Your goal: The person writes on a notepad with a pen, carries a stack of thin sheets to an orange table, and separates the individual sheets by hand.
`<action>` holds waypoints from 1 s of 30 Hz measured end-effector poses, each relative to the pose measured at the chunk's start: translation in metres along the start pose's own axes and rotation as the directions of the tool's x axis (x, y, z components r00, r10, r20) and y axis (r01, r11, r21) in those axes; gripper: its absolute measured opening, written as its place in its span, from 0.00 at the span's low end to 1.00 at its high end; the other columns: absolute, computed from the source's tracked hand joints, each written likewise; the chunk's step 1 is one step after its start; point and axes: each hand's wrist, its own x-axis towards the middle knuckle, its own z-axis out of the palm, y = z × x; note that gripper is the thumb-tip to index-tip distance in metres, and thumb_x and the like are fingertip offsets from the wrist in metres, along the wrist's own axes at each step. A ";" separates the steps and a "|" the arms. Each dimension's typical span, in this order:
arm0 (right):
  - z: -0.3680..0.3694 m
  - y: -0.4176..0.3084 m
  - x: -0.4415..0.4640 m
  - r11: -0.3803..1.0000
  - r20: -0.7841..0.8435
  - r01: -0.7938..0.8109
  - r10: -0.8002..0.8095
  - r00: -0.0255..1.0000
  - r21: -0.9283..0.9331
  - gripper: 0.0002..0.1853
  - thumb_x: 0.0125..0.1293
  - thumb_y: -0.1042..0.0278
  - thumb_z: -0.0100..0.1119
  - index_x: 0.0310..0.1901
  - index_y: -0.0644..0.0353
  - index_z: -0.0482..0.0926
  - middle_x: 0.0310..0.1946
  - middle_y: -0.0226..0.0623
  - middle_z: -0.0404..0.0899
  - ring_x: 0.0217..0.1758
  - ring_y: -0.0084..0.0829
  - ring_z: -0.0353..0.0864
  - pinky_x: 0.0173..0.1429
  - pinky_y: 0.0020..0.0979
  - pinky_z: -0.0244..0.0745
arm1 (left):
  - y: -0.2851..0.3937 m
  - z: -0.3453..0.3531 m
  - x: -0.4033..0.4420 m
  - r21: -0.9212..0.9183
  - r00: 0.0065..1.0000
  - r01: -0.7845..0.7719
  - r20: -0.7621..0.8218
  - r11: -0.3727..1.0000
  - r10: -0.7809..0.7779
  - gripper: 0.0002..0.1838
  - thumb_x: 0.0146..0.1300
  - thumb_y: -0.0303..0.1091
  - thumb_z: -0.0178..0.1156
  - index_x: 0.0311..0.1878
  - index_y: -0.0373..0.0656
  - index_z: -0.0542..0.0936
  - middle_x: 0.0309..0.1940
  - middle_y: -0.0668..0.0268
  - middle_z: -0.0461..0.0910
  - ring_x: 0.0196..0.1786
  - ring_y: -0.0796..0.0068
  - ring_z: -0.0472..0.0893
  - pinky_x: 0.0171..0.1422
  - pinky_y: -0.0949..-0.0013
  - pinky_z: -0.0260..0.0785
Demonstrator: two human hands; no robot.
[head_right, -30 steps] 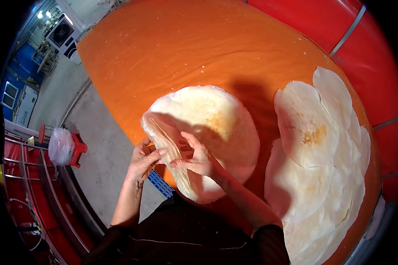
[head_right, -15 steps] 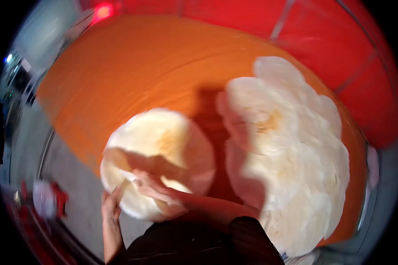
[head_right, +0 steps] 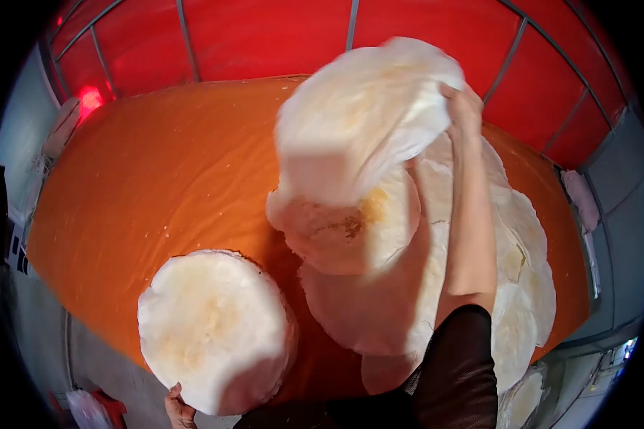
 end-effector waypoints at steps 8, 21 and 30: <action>-0.111 0.178 -0.011 0.760 0.021 0.022 -0.011 1.000 -0.650 0.36 0.50 0.47 0.62 0.55 0.54 0.57 0.38 0.35 0.71 0.33 0.33 0.72 0.32 0.36 0.70 | 0.034 0.030 -0.038 0.159 1.000 -0.013 -0.006 0.987 0.014 0.26 0.46 0.29 0.57 0.53 0.34 0.68 0.49 0.54 0.72 0.54 0.56 0.69 0.59 0.56 0.63; 0.176 0.069 -0.419 0.987 0.993 -0.115 0.112 -0.037 -0.115 0.55 0.39 0.56 0.73 0.64 0.64 0.46 0.58 0.50 0.59 0.60 0.40 0.62 0.59 0.38 0.63 | 0.039 0.134 -0.041 0.372 0.930 -0.361 0.207 0.855 0.302 0.28 0.52 0.27 0.62 0.56 0.35 0.62 0.42 0.60 0.74 0.41 0.74 0.77 0.41 0.74 0.73; 0.172 0.111 -0.455 0.912 0.970 -0.347 0.242 0.026 -0.219 0.57 0.38 0.49 0.73 0.63 0.69 0.47 0.55 0.50 0.64 0.61 0.38 0.61 0.63 0.35 0.56 | 0.042 0.124 -0.042 0.246 0.939 -0.302 0.241 0.921 0.244 0.28 0.51 0.25 0.61 0.54 0.36 0.62 0.37 0.60 0.77 0.36 0.75 0.79 0.36 0.77 0.74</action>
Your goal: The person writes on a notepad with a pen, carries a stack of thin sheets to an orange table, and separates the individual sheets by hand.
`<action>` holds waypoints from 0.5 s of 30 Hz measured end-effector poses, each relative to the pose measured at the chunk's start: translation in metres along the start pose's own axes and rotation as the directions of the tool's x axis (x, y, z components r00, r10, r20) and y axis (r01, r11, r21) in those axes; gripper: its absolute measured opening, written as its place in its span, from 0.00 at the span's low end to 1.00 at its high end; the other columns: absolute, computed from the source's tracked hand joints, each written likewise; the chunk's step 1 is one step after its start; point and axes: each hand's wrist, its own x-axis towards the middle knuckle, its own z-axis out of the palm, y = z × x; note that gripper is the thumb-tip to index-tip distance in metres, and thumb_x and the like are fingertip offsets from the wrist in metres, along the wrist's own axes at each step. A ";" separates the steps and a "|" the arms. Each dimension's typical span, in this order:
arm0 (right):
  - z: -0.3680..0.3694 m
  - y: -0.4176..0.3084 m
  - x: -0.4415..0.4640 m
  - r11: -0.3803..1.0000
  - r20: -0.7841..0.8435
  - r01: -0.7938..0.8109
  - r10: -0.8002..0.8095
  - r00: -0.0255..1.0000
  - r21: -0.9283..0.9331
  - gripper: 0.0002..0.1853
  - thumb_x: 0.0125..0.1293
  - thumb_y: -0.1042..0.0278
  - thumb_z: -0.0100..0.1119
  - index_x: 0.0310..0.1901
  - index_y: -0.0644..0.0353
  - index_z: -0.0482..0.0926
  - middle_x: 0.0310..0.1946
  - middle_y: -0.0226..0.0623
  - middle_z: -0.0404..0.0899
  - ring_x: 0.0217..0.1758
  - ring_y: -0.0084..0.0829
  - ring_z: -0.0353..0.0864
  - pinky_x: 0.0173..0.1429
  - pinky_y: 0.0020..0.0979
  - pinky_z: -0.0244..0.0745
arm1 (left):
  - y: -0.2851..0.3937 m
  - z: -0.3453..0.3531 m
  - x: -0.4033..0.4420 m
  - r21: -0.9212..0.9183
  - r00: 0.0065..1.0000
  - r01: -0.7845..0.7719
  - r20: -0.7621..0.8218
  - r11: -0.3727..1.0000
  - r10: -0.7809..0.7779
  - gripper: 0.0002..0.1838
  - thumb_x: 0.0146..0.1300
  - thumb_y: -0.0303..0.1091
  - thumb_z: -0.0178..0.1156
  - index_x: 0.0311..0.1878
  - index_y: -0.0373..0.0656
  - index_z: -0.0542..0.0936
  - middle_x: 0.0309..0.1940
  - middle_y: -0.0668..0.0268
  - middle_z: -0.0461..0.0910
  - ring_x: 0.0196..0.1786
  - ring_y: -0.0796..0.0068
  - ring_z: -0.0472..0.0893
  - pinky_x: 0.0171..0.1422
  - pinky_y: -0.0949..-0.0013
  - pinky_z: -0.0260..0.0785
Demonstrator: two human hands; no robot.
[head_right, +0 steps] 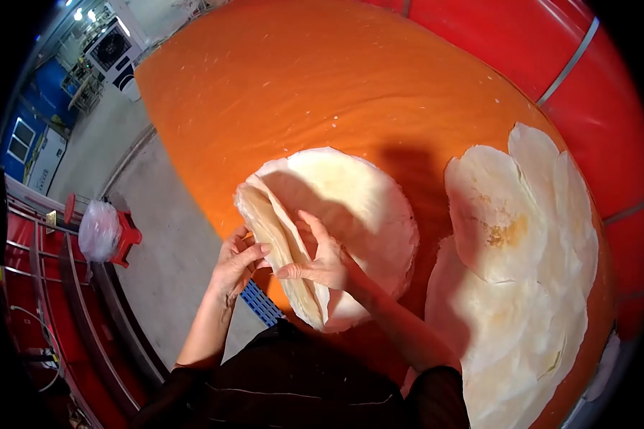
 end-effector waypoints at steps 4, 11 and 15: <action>0.002 0.005 -0.001 0.997 -0.005 -0.069 0.070 0.998 0.027 0.55 0.36 0.50 0.74 0.61 0.71 0.51 0.55 0.49 0.65 0.60 0.38 0.63 0.62 0.35 0.58 | -0.001 -0.005 -0.003 0.009 1.000 -0.002 -0.019 1.000 0.002 0.27 0.51 0.26 0.62 0.54 0.36 0.62 0.38 0.60 0.77 0.37 0.74 0.79 0.38 0.76 0.74; 0.011 -0.001 -0.006 0.997 0.054 -0.055 0.053 0.997 0.050 0.46 0.41 0.61 0.71 0.59 0.69 0.56 0.51 0.48 0.69 0.55 0.35 0.69 0.56 0.32 0.65 | -0.005 -0.009 -0.008 -0.037 1.000 -0.029 -0.011 0.999 0.028 0.26 0.51 0.26 0.62 0.53 0.37 0.63 0.40 0.60 0.77 0.39 0.74 0.78 0.41 0.74 0.74; 0.016 0.005 -0.008 0.997 -0.055 -0.053 0.049 0.997 -0.062 0.32 0.49 0.68 0.61 0.57 0.65 0.60 0.40 0.50 0.76 0.43 0.38 0.78 0.47 0.33 0.71 | -0.004 -0.013 -0.010 -0.105 1.000 -0.016 -0.005 0.994 0.015 0.27 0.49 0.22 0.62 0.53 0.36 0.64 0.40 0.60 0.76 0.41 0.74 0.78 0.44 0.73 0.73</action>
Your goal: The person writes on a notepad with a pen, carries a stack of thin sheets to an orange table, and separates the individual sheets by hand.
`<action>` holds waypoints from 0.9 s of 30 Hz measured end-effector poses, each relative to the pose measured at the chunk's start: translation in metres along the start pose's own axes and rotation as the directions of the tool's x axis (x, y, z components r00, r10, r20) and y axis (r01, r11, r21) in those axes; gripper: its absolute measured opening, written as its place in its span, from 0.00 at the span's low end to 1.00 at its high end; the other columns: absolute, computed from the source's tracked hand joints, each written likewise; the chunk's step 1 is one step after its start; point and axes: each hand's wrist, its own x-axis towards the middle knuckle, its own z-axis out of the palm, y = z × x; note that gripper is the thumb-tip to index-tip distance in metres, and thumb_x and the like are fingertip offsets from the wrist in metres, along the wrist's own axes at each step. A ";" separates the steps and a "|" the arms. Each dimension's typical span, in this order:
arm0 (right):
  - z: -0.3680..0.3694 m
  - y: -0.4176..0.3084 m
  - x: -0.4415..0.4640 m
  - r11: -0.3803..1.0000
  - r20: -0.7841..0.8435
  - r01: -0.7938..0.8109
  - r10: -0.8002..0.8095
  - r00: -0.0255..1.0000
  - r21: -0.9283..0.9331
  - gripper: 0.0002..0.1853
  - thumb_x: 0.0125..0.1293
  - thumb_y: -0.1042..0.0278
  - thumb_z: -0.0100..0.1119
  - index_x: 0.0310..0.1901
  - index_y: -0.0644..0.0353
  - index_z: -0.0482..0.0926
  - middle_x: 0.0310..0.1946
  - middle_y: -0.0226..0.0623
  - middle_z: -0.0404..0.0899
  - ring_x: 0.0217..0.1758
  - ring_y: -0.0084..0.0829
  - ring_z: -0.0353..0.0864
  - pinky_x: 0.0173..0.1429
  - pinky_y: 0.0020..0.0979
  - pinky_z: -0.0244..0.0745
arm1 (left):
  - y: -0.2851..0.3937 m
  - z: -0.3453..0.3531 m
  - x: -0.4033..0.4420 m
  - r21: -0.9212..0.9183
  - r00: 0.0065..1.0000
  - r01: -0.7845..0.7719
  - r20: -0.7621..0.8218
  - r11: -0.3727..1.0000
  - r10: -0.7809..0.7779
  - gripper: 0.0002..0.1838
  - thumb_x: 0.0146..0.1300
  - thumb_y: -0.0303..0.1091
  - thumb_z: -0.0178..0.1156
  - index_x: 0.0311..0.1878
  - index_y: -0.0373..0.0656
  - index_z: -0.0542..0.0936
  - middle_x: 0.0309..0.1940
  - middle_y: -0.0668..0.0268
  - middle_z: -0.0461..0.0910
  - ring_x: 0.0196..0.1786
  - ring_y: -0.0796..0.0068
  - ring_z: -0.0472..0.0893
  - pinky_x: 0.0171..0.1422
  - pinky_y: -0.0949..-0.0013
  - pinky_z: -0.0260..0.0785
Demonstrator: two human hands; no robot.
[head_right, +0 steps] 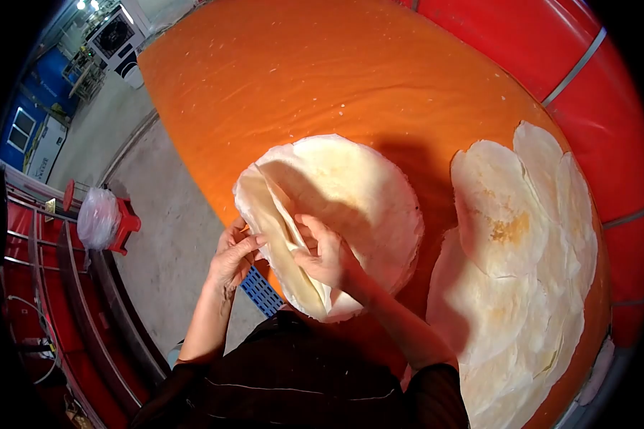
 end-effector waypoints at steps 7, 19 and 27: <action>0.027 -0.016 0.001 0.691 0.165 0.036 0.121 0.979 -0.722 0.19 0.56 0.71 0.52 0.50 0.66 0.66 0.23 0.53 0.74 0.30 0.47 0.77 0.36 0.41 0.71 | -0.015 -0.005 -0.015 0.240 0.993 -0.068 -0.076 0.968 0.089 0.34 0.43 0.15 0.62 0.56 0.34 0.62 0.47 0.57 0.73 0.49 0.68 0.74 0.54 0.67 0.67; -0.260 -0.212 0.031 0.998 -0.320 0.041 -0.052 0.946 -0.040 0.18 0.53 0.75 0.56 0.47 0.69 0.71 0.39 0.41 0.77 0.40 0.32 0.78 0.46 0.31 0.74 | -0.076 -0.102 0.002 -0.208 0.929 0.171 -0.293 0.963 -0.228 0.13 0.47 0.13 0.54 0.39 0.29 0.73 0.43 0.52 0.75 0.47 0.58 0.75 0.55 0.57 0.67; -0.521 -0.043 -0.084 0.806 -0.870 -0.383 -0.301 0.392 -0.451 0.23 0.53 0.65 0.59 0.49 0.66 0.69 0.39 0.43 0.76 0.37 0.33 0.76 0.42 0.33 0.73 | -0.073 -0.110 -0.004 -0.219 0.923 0.163 -0.310 0.962 -0.227 0.17 0.40 0.13 0.55 0.38 0.31 0.74 0.35 0.54 0.77 0.45 0.59 0.76 0.50 0.58 0.69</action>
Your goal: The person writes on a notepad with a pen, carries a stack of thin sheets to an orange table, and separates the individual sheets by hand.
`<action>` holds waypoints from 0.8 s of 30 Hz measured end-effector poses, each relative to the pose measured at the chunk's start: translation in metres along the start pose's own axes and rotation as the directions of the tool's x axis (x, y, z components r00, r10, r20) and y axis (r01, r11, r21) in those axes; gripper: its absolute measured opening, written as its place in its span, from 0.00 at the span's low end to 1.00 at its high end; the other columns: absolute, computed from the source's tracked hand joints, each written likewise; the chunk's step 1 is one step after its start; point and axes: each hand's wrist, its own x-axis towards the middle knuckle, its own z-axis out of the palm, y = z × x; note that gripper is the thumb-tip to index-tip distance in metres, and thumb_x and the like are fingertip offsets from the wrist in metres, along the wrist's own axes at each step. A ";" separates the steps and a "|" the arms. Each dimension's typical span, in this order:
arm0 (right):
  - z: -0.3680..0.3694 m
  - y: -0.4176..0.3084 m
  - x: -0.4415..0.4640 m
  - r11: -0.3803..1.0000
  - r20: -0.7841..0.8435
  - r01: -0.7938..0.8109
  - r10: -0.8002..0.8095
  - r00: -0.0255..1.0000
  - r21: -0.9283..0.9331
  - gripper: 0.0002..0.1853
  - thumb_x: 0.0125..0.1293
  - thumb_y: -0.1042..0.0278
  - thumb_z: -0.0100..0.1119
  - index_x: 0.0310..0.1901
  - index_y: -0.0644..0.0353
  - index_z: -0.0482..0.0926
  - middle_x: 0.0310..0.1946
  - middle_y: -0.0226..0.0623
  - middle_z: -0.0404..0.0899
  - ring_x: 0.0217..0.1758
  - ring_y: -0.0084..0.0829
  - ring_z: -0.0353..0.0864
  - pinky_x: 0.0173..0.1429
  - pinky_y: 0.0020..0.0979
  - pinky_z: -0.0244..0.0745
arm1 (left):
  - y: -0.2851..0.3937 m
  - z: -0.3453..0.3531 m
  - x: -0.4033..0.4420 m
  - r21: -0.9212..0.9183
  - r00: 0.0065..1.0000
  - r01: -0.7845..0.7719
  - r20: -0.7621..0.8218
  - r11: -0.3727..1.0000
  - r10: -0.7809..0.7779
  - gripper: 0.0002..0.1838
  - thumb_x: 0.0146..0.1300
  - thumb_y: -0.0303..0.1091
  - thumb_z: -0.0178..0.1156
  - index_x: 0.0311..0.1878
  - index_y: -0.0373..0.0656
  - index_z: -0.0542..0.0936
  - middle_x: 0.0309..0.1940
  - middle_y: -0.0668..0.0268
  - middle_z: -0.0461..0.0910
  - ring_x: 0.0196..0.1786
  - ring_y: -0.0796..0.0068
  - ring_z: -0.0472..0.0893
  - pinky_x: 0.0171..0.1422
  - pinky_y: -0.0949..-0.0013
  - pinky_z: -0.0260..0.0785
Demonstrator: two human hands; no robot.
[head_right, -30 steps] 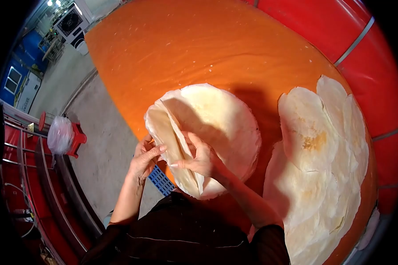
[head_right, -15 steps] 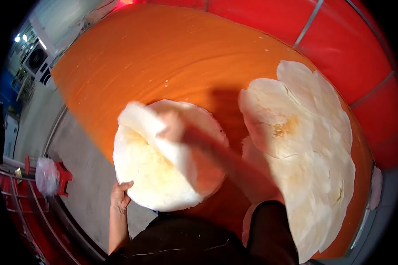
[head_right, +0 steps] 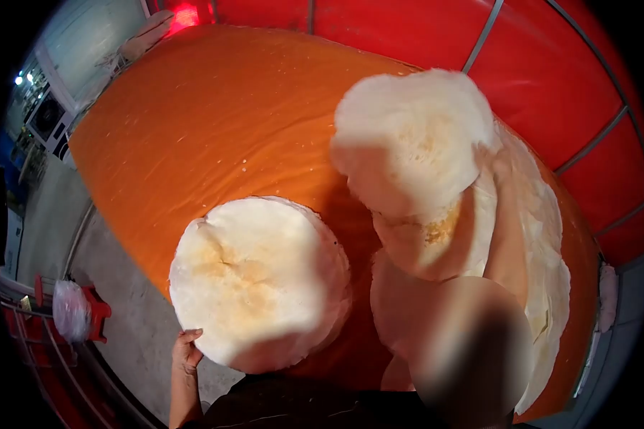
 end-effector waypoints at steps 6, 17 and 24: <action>0.094 -0.026 -0.133 0.984 0.324 0.175 -0.167 0.931 0.004 0.38 0.43 0.58 0.69 0.55 0.61 0.61 0.46 0.42 0.69 0.47 0.33 0.69 0.48 0.35 0.67 | 0.057 0.082 -0.056 -0.082 0.925 -0.009 0.377 0.997 0.039 0.30 0.44 0.15 0.50 0.57 0.32 0.63 0.51 0.51 0.70 0.48 0.57 0.75 0.52 0.60 0.70; 0.191 -0.259 -0.402 0.840 0.859 -0.203 -0.462 0.222 0.504 0.58 0.36 0.56 0.74 0.64 0.66 0.44 0.62 0.54 0.52 0.67 0.43 0.50 0.66 0.38 0.50 | 0.053 0.126 -0.038 0.387 0.943 -0.252 0.305 0.887 0.135 0.38 0.46 0.30 0.68 0.58 0.39 0.57 0.39 0.61 0.75 0.40 0.74 0.77 0.39 0.74 0.73; 0.205 -0.228 -0.427 0.792 0.944 -0.521 -0.214 0.250 0.318 0.52 0.40 0.61 0.73 0.62 0.68 0.49 0.60 0.52 0.56 0.65 0.41 0.55 0.64 0.37 0.54 | 0.053 0.103 -0.039 0.232 0.919 -0.173 0.389 0.957 0.071 0.37 0.47 0.24 0.66 0.59 0.38 0.57 0.51 0.58 0.68 0.55 0.66 0.69 0.57 0.66 0.64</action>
